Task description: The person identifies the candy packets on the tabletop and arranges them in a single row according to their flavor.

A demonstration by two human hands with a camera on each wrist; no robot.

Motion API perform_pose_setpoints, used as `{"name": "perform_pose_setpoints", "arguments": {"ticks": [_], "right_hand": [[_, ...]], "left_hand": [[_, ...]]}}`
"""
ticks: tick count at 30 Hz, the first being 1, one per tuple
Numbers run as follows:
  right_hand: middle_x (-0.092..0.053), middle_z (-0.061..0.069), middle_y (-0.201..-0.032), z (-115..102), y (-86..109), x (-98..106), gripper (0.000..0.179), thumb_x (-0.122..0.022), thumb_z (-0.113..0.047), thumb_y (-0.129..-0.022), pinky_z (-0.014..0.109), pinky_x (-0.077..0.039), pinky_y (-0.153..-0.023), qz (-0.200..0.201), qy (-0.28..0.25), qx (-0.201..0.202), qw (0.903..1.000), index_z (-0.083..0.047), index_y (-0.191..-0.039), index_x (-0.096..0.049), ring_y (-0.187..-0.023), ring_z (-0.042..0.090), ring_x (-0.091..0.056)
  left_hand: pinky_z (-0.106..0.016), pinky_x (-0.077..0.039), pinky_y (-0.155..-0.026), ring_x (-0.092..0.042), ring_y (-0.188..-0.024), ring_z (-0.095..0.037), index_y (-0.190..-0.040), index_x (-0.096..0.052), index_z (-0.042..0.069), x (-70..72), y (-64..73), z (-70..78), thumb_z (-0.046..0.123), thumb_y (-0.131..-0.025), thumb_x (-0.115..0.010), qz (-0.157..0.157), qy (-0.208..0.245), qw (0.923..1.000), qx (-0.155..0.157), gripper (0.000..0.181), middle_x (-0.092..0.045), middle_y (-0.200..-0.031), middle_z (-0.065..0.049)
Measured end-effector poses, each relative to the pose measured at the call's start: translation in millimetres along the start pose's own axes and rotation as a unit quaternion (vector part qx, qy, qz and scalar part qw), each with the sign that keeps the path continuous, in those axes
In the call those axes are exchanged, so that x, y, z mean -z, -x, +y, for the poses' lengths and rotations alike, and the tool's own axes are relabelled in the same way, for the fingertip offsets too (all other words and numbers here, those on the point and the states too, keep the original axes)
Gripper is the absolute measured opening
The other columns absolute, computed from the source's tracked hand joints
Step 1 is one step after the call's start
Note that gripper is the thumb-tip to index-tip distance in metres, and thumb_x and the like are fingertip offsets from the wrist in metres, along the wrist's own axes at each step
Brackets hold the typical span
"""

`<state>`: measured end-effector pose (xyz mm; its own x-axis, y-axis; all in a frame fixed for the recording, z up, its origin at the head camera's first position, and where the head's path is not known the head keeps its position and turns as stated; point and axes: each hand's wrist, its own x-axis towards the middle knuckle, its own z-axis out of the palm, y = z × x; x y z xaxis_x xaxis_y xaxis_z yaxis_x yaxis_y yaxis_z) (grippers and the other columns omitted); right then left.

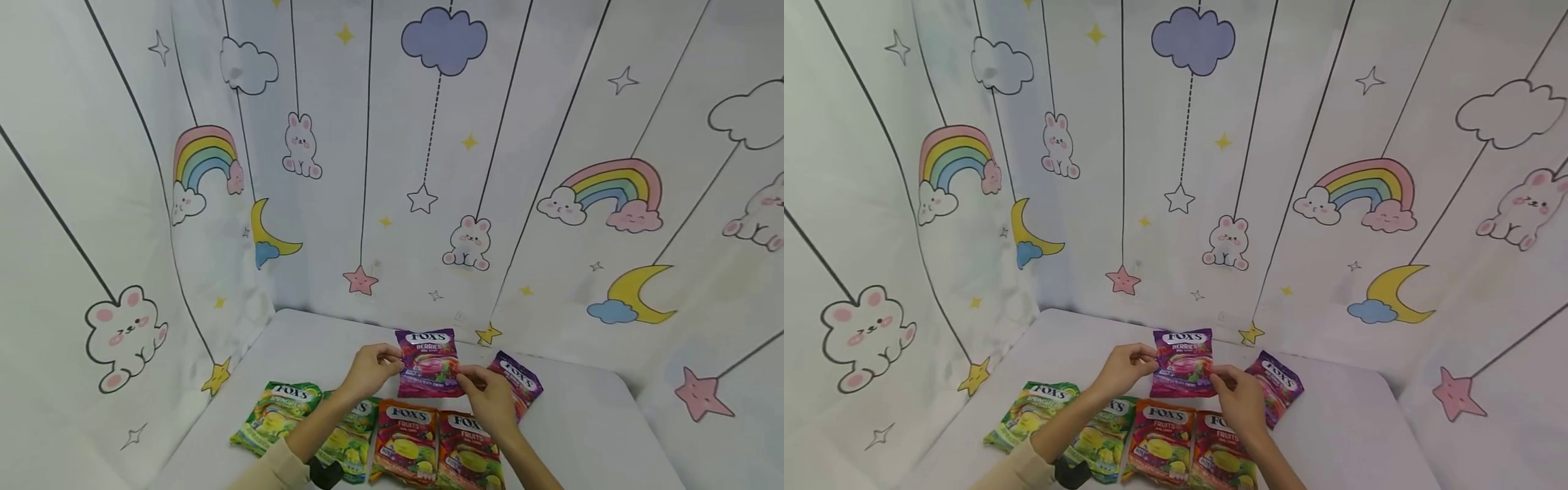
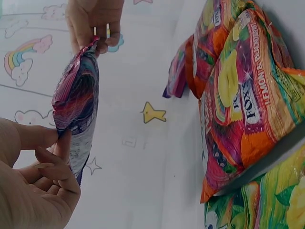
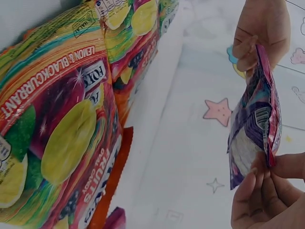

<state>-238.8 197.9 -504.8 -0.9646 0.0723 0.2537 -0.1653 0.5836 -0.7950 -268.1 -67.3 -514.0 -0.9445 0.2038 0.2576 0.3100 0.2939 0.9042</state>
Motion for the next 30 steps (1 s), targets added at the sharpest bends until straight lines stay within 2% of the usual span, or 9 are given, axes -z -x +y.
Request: {"name": "perform_pose_setpoints", "arguments": {"ticks": [6,15,24,30], "right_hand": [[-0.077,-0.001,-0.093,4.1,7.4,9.3,0.010,-0.076,-0.015,-0.097,0.026,-0.053,-0.066,0.013,0.010,0.003,0.9999,-0.014,-0.106,-0.081,-0.084,0.013,-0.069],[-0.077,0.000,-0.096,12.4,18.5,23.5,0.010,-0.077,-0.014,-0.096,0.025,-0.055,-0.067,0.027,0.000,0.009,0.9996,-0.012,-0.105,-0.081,-0.082,0.013,-0.071],[-0.077,0.001,-0.090,21.3,29.2,33.3,0.011,-0.076,-0.014,-0.097,0.026,-0.056,-0.065,0.021,0.006,-0.039,0.9990,-0.011,-0.106,-0.080,-0.078,0.012,-0.071],[-0.078,0.000,-0.090,22.4,34.4,39.3,0.012,-0.077,-0.015,-0.096,0.026,-0.055,-0.066,0.030,0.020,-0.049,0.9982,-0.011,-0.107,-0.081,-0.079,0.012,-0.071]], "left_hand": [[-0.027,-0.047,-0.060,-0.054,-0.068,-0.013,-0.112,-0.074,0.008,-9.1,1.5,2.6,0.019,-0.100,-0.072,-0.010,0.002,0.9999,-0.004,0.016,-0.072,-0.098,-0.003],[-0.026,-0.045,-0.059,-0.053,-0.069,-0.014,-0.112,-0.075,0.008,-24.6,4.0,7.0,0.019,-0.099,-0.073,-0.027,0.010,0.9996,-0.006,0.017,-0.072,-0.098,-0.003],[-0.026,-0.048,-0.062,-0.056,-0.071,-0.013,-0.112,-0.075,0.011,-36.5,9.9,11.6,0.020,-0.099,-0.073,-0.042,0.012,0.9990,-0.009,0.016,-0.072,-0.098,0.001],[-0.025,-0.044,-0.057,-0.053,-0.067,-0.010,-0.111,-0.075,0.010,-43.5,11.8,12.4,0.021,-0.098,-0.075,-0.046,0.024,0.9984,-0.023,0.017,-0.072,-0.097,-0.001]]}}
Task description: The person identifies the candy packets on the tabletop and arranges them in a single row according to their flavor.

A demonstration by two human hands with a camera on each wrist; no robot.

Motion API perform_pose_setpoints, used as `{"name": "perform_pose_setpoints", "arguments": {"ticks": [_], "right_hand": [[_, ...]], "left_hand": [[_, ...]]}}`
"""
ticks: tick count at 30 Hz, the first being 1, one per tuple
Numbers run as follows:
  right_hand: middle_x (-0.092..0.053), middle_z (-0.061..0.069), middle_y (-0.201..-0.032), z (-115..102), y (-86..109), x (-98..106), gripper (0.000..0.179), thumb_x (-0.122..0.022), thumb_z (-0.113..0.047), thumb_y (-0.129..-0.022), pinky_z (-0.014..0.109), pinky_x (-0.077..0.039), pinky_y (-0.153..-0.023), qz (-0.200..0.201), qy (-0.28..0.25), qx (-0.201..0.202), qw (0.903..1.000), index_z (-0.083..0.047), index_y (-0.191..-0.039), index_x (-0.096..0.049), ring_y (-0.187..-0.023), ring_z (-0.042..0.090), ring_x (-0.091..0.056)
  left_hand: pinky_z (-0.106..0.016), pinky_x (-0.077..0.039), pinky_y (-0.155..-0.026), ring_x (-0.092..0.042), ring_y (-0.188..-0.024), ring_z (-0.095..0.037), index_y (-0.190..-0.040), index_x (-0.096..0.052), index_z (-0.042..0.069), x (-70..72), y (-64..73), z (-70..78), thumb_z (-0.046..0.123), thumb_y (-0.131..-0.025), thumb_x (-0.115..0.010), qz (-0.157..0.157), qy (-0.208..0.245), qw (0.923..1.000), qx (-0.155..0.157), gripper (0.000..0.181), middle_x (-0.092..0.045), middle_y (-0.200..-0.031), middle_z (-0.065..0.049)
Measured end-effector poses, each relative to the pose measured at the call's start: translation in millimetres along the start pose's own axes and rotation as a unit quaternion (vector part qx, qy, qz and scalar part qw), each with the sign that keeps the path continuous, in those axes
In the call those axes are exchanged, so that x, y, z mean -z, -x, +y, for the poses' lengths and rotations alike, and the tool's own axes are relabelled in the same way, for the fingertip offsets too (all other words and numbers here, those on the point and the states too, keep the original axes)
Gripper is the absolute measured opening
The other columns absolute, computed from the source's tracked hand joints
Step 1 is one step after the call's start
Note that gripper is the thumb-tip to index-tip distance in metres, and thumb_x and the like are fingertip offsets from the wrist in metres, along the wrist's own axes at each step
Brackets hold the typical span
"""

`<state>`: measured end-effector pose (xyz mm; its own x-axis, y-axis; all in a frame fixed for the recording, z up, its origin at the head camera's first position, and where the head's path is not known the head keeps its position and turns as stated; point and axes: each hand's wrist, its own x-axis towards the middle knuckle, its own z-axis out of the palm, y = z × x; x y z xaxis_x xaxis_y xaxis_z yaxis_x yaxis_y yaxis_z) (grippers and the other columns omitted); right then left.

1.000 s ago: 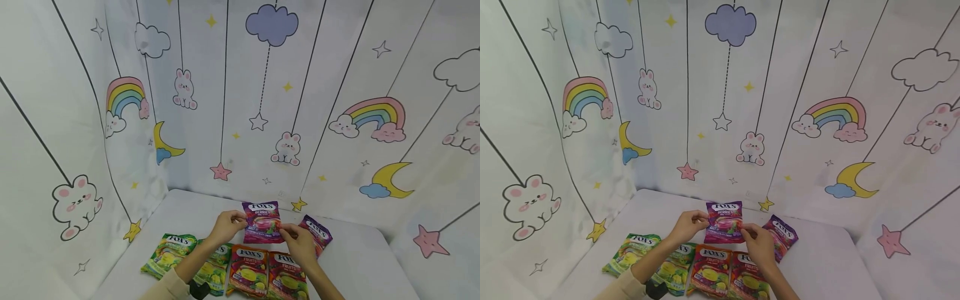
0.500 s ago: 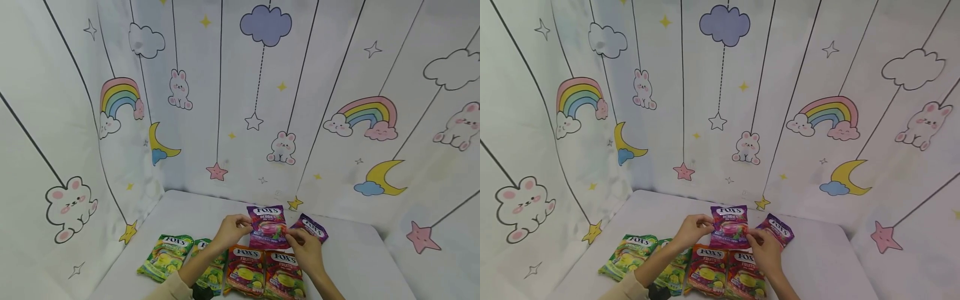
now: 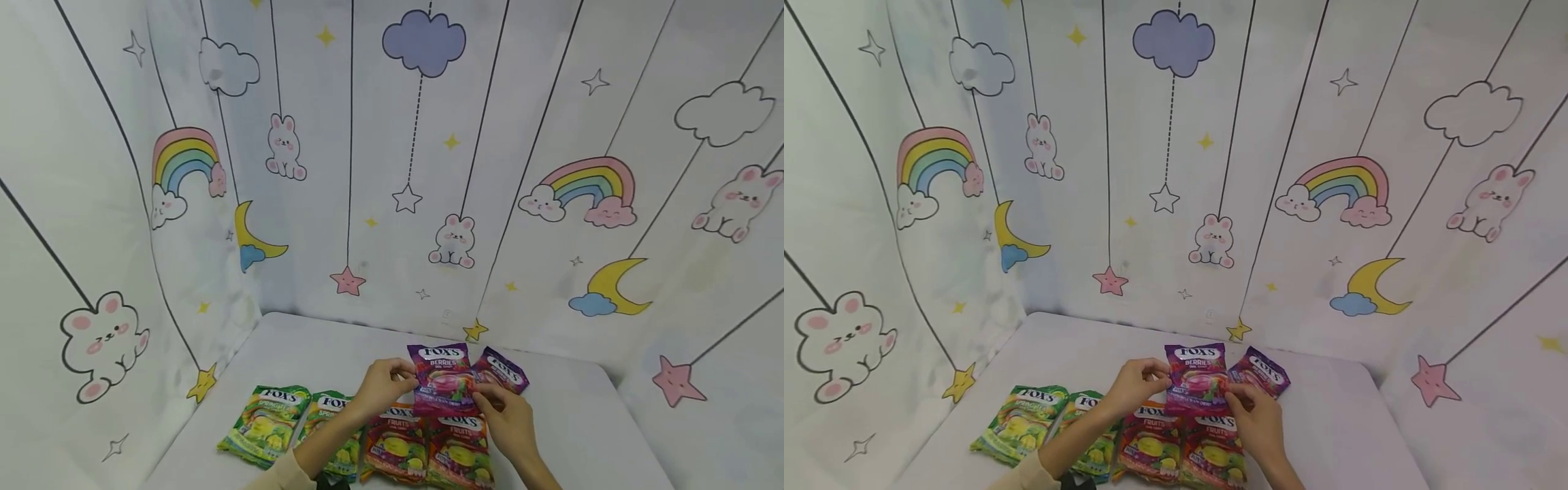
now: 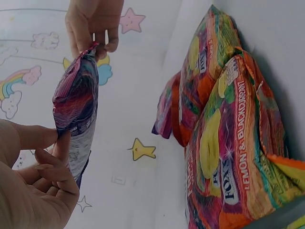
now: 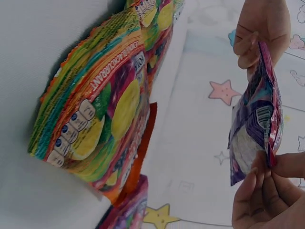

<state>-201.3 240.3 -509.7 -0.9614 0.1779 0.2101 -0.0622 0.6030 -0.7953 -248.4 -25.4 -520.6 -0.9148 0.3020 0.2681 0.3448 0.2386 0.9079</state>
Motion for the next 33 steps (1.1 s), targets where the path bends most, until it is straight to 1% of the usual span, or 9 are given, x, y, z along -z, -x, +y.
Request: {"name": "perform_pose_setpoints", "arguments": {"ticks": [4,10,14,17,21,26,29,33], "right_hand": [[-0.078,0.001,-0.090,2.6,2.7,4.9,0.013,-0.077,-0.014,-0.095,0.027,-0.055,-0.066,0.005,0.007,-0.002,1.0000,-0.011,-0.107,-0.081,-0.078,0.012,-0.071],[-0.078,0.002,-0.092,9.1,6.0,11.9,0.013,-0.077,-0.016,-0.096,0.026,-0.055,-0.067,0.015,0.010,-0.012,0.9998,-0.011,-0.107,-0.081,-0.077,0.012,-0.071],[-0.079,0.005,-0.096,14.4,8.7,15.2,0.012,-0.077,-0.015,-0.096,0.025,-0.055,-0.067,0.022,0.018,-0.009,0.9996,-0.010,-0.107,-0.081,-0.078,0.012,-0.071],[-0.079,0.005,-0.096,17.3,11.7,17.8,0.013,-0.077,-0.014,-0.096,0.025,-0.056,-0.068,0.024,0.019,-0.009,0.9995,-0.010,-0.107,-0.081,-0.078,0.012,-0.071],[-0.078,0.003,-0.093,20.8,16.5,20.6,0.014,-0.076,-0.014,-0.096,0.026,-0.055,-0.067,0.020,0.019,-0.018,0.9995,-0.009,-0.108,-0.080,-0.078,0.013,-0.071],[-0.079,0.003,-0.092,25.0,22.5,22.0,0.015,-0.076,-0.016,-0.096,0.027,-0.054,-0.067,0.023,0.016,-0.035,0.9990,-0.009,-0.108,-0.080,-0.080,0.014,-0.072],[-0.079,0.004,-0.095,27.8,25.2,22.4,0.015,-0.076,-0.017,-0.096,0.027,-0.054,-0.067,0.027,0.011,-0.039,0.9988,-0.009,-0.108,-0.080,-0.081,0.014,-0.072],[-0.079,0.005,-0.096,31.4,27.6,24.6,0.015,-0.077,-0.017,-0.096,0.025,-0.055,-0.066,0.034,0.007,-0.033,0.9989,-0.009,-0.108,-0.081,-0.081,0.012,-0.072]], "left_hand": [[-0.024,-0.045,-0.057,-0.053,-0.066,-0.009,-0.111,-0.075,0.009,-7.8,-0.5,-0.8,0.020,-0.098,-0.074,-0.003,0.002,1.0000,-0.003,0.017,-0.072,-0.097,0.000],[-0.024,-0.044,-0.053,-0.053,-0.063,-0.009,-0.113,-0.075,0.010,-19.4,-1.4,0.4,0.020,-0.098,-0.074,-0.006,0.004,0.9999,0.009,0.018,-0.072,-0.097,0.001],[-0.024,-0.044,-0.051,-0.053,-0.061,-0.009,-0.112,-0.075,0.008,-25.2,-1.2,1.1,0.020,-0.098,-0.074,-0.008,0.011,0.9999,0.004,0.019,-0.072,-0.096,0.000],[-0.023,-0.044,-0.051,-0.053,-0.061,-0.008,-0.111,-0.075,0.009,-29.6,-0.3,-0.5,0.021,-0.098,-0.074,-0.008,0.007,0.9999,0.005,0.018,-0.072,-0.096,0.002],[-0.025,-0.044,-0.051,-0.053,-0.061,-0.009,-0.112,-0.075,0.010,-35.2,2.1,-2.0,0.022,-0.098,-0.075,-0.012,0.022,0.9995,0.016,0.018,-0.072,-0.096,0.003],[-0.024,-0.045,-0.052,-0.053,-0.061,-0.009,-0.111,-0.075,0.008,-39.9,3.9,-1.9,0.019,-0.097,-0.075,-0.020,0.042,0.9985,0.027,0.018,-0.072,-0.096,0.000],[-0.024,-0.045,-0.053,-0.052,-0.060,-0.008,-0.111,-0.075,0.008,-42.4,4.1,-2.0,0.018,-0.097,-0.075,-0.023,0.041,0.9986,0.024,0.017,-0.072,-0.097,-0.001],[-0.022,-0.043,-0.050,-0.050,-0.057,-0.007,-0.111,-0.075,0.007,-46.2,3.4,-1.1,0.017,-0.097,-0.075,-0.026,0.044,0.9985,0.018,0.017,-0.072,-0.097,-0.001]]}}
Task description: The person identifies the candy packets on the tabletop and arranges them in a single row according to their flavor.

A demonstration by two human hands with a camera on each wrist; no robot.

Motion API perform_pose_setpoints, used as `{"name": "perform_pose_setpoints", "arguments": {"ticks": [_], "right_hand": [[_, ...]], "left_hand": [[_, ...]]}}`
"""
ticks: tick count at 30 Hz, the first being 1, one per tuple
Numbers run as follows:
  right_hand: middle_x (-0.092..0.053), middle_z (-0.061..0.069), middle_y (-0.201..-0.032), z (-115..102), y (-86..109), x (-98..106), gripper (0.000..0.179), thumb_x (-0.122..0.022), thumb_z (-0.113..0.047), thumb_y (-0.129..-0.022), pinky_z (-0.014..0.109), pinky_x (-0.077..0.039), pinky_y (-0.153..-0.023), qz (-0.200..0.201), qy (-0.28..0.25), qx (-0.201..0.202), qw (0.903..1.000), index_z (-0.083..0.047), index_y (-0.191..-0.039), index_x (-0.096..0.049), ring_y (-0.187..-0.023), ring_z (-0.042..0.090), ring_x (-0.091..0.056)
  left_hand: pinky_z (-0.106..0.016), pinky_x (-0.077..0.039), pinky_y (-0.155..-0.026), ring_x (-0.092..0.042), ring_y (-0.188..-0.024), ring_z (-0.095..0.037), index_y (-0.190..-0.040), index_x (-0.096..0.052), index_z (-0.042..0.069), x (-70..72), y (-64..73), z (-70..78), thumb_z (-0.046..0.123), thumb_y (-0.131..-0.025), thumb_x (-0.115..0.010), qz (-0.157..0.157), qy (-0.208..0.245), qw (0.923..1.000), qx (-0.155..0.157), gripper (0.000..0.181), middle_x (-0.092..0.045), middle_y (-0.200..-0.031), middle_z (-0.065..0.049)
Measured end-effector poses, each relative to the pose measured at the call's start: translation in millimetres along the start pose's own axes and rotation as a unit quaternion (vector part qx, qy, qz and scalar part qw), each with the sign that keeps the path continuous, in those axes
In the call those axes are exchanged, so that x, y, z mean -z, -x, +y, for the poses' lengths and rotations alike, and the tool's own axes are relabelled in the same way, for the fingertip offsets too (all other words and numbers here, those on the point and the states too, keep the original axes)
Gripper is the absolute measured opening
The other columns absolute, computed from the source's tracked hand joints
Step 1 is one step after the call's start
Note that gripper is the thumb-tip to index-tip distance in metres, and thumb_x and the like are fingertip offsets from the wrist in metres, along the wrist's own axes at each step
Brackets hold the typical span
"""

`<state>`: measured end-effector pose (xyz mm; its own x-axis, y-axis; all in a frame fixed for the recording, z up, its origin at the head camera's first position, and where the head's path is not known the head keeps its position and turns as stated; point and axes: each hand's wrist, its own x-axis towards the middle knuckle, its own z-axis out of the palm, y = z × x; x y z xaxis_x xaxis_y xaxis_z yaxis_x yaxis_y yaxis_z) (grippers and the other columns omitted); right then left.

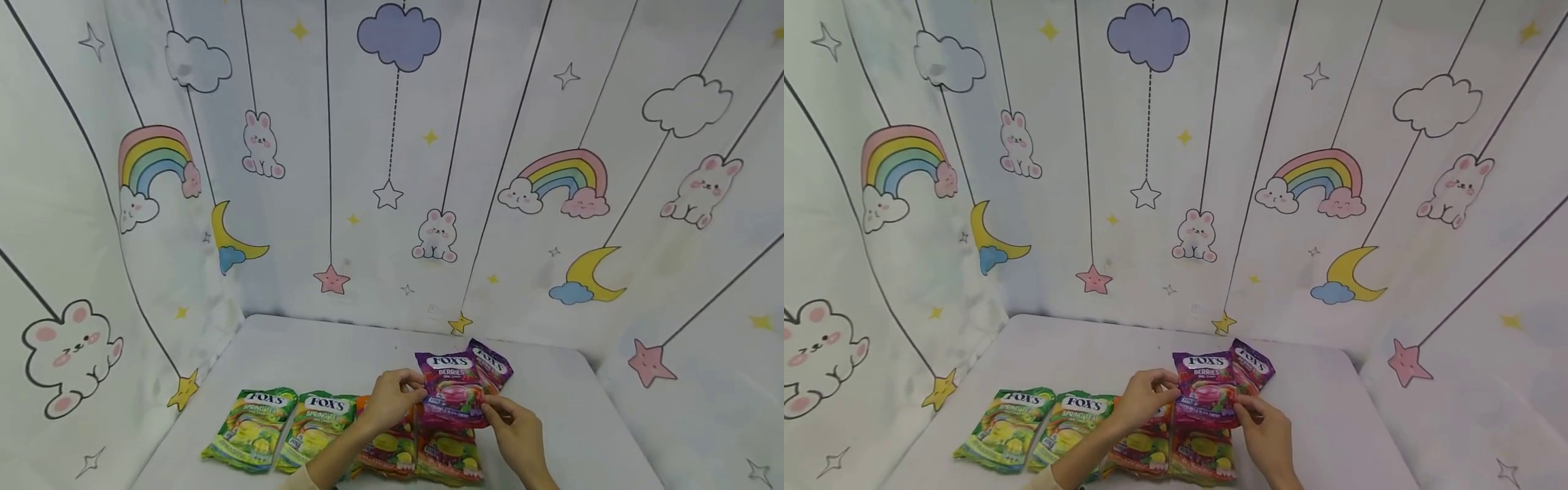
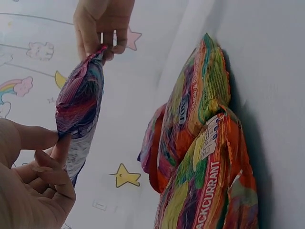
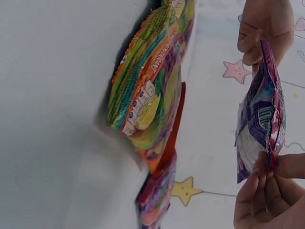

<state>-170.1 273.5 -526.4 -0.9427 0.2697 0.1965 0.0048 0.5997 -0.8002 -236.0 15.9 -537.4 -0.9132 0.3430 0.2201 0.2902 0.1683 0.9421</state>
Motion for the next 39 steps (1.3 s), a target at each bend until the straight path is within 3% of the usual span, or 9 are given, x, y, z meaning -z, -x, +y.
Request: {"name": "perform_pose_setpoints", "arguments": {"ticks": [11,22,31,39], "right_hand": [[-0.079,0.003,-0.097,11.9,6.8,9.6,0.017,-0.075,-0.018,-0.098,0.027,-0.059,-0.073,-0.006,0.018,-0.019,0.9997,-0.010,-0.112,-0.081,-0.085,0.012,-0.071],[-0.078,0.003,-0.096,25.4,15.2,15.4,0.022,-0.075,-0.023,-0.099,0.025,-0.056,-0.072,-0.003,0.036,-0.036,0.9987,-0.007,-0.113,-0.080,-0.083,0.012,-0.070],[-0.079,0.004,-0.093,37.4,25.7,20.0,0.017,-0.077,-0.017,-0.096,0.023,-0.056,-0.072,0.025,0.036,-0.036,0.9984,-0.008,-0.110,-0.081,-0.077,0.009,-0.071],[-0.079,0.008,-0.097,52.1,30.2,25.5,0.020,-0.077,-0.017,-0.095,0.024,-0.057,-0.070,0.027,0.056,-0.048,0.9969,-0.007,-0.111,-0.081,-0.084,0.018,-0.074]], "left_hand": [[-0.023,-0.042,-0.046,-0.053,-0.055,-0.008,-0.109,-0.077,0.008,-17.3,2.1,-2.8,0.016,-0.096,-0.076,-0.002,0.004,0.9999,0.016,0.016,-0.072,-0.092,0.002],[-0.024,-0.050,-0.056,-0.059,-0.064,-0.007,-0.108,-0.078,0.008,-32.8,3.3,-13.3,0.014,-0.095,-0.076,-0.015,0.020,0.9996,0.016,0.014,-0.072,-0.090,0.004],[-0.022,-0.041,-0.049,-0.053,-0.058,-0.004,-0.106,-0.079,0.009,-46.1,5.3,-9.8,0.014,-0.092,-0.078,-0.021,0.000,0.9996,0.019,0.014,-0.073,-0.087,0.009],[-0.023,-0.049,-0.051,-0.059,-0.058,-0.005,-0.107,-0.079,0.008,-60.6,6.5,-14.7,0.014,-0.094,-0.077,-0.034,0.004,0.9993,0.017,0.015,-0.074,-0.089,0.008]]}}
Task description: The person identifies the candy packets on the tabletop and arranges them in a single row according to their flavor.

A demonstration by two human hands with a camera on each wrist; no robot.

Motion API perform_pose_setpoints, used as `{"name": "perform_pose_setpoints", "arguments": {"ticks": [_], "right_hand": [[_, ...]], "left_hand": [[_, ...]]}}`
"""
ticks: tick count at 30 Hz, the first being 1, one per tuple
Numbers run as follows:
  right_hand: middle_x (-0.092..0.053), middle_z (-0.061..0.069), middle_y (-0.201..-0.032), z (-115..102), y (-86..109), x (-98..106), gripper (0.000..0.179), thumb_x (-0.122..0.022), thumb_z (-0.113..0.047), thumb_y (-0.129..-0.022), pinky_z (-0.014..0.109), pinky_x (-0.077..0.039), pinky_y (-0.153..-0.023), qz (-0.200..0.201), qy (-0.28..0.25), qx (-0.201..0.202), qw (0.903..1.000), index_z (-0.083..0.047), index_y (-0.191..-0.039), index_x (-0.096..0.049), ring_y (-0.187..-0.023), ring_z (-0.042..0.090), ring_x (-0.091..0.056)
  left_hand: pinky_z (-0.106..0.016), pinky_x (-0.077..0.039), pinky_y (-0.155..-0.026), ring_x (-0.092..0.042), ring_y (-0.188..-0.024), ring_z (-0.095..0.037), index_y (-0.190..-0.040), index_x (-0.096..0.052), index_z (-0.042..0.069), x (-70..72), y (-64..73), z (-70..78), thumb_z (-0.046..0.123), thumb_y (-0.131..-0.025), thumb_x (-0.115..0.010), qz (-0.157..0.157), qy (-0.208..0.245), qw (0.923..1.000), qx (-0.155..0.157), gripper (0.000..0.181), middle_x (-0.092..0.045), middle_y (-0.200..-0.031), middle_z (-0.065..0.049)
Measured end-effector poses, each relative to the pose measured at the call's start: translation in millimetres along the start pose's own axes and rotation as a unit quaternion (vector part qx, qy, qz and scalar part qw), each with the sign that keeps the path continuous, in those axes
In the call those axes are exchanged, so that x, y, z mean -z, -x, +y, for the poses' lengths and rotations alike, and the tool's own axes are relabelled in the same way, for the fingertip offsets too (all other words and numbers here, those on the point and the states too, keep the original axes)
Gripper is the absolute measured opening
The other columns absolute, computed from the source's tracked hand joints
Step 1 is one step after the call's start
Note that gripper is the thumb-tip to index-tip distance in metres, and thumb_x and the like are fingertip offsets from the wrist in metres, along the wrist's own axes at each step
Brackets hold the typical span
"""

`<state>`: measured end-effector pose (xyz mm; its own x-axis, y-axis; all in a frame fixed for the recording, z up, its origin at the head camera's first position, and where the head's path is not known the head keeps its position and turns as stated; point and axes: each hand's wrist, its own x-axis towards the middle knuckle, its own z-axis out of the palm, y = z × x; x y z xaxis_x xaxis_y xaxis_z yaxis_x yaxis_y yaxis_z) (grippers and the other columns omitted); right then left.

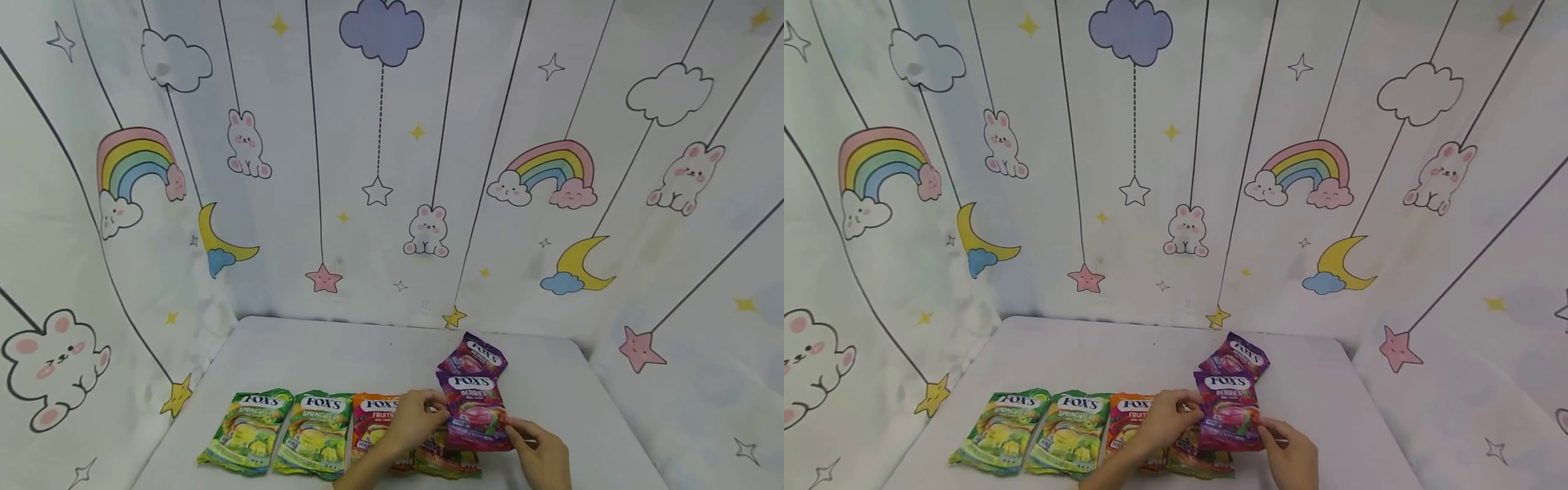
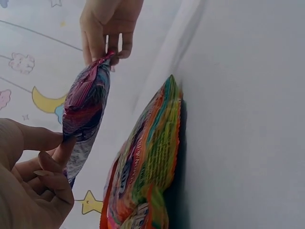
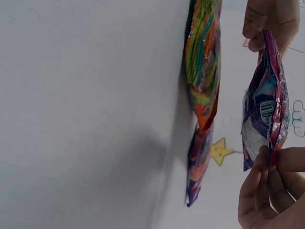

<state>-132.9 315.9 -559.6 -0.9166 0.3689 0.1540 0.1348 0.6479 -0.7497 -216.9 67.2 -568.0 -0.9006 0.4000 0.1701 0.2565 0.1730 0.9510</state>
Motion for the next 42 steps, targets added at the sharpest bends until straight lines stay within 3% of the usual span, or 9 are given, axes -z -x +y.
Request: {"name": "perform_pose_setpoints", "arguments": {"ticks": [6,16,21,27,37,42], "right_hand": [[-0.078,0.016,-0.106,8.4,-1.4,2.6,0.025,-0.078,-0.021,-0.094,0.028,-0.059,-0.065,-0.022,-0.001,-0.023,0.9995,-0.003,-0.112,-0.080,-0.083,0.023,-0.075],[-0.079,0.012,-0.092,32.1,-2.6,10.0,0.037,-0.080,-0.034,-0.091,0.026,-0.058,-0.062,-0.030,0.003,-0.028,0.9991,-0.003,-0.111,-0.080,-0.077,0.021,-0.076],[-0.079,0.012,-0.094,38.1,-3.1,11.2,0.033,-0.079,-0.030,-0.091,0.026,-0.059,-0.063,-0.027,0.016,-0.027,0.9991,-0.003,-0.110,-0.080,-0.076,0.020,-0.076],[-0.079,0.013,-0.094,40.1,-4.3,13.0,0.040,-0.080,-0.038,-0.090,0.028,-0.059,-0.062,-0.036,0.026,-0.039,0.9983,-0.004,-0.110,-0.080,-0.078,0.024,-0.077],[-0.079,0.016,-0.097,54.9,-6.4,18.5,0.062,-0.078,-0.059,-0.086,0.036,-0.061,-0.068,-0.051,0.043,-0.043,0.9968,-0.002,-0.111,-0.080,-0.085,0.032,-0.077],[-0.079,0.017,-0.097,58.3,-7.0,21.0,0.057,-0.078,-0.053,-0.087,0.038,-0.061,-0.067,-0.053,0.040,-0.052,0.9965,-0.001,-0.111,-0.079,-0.084,0.033,-0.077]], "left_hand": [[-0.023,-0.053,-0.060,-0.063,-0.071,-0.002,-0.105,-0.079,0.007,-8.8,-1.1,-3.8,0.013,-0.093,-0.078,0.001,-0.017,0.9998,-0.008,0.014,-0.074,-0.088,0.008],[-0.019,-0.049,-0.058,-0.058,-0.064,0.003,-0.099,-0.080,0.008,-29.9,-4.2,-7.6,0.012,-0.090,-0.079,0.004,-0.065,0.9974,-0.031,0.010,-0.071,-0.082,0.013],[-0.020,-0.050,-0.063,-0.059,-0.069,0.004,-0.101,-0.080,0.010,-37.1,-4.3,-10.0,0.014,-0.091,-0.079,-0.003,-0.087,0.9961,-0.015,0.011,-0.070,-0.083,0.015],[-0.021,-0.050,-0.065,-0.058,-0.071,0.005,-0.102,-0.079,0.013,-44.4,-6.4,-15.8,0.015,-0.091,-0.078,-0.002,-0.110,0.9939,0.008,0.011,-0.069,-0.083,0.018],[-0.022,-0.050,-0.067,-0.057,-0.073,0.004,-0.100,-0.080,0.015,-56.0,-8.0,-13.4,0.014,-0.090,-0.078,-0.018,-0.124,0.9919,0.016,0.010,-0.066,-0.078,0.019],[-0.022,-0.050,-0.069,-0.057,-0.073,0.004,-0.102,-0.080,0.014,-60.4,-10.2,-13.5,0.014,-0.090,-0.078,-0.024,-0.131,0.9910,0.014,0.012,-0.067,-0.079,0.019]]}}
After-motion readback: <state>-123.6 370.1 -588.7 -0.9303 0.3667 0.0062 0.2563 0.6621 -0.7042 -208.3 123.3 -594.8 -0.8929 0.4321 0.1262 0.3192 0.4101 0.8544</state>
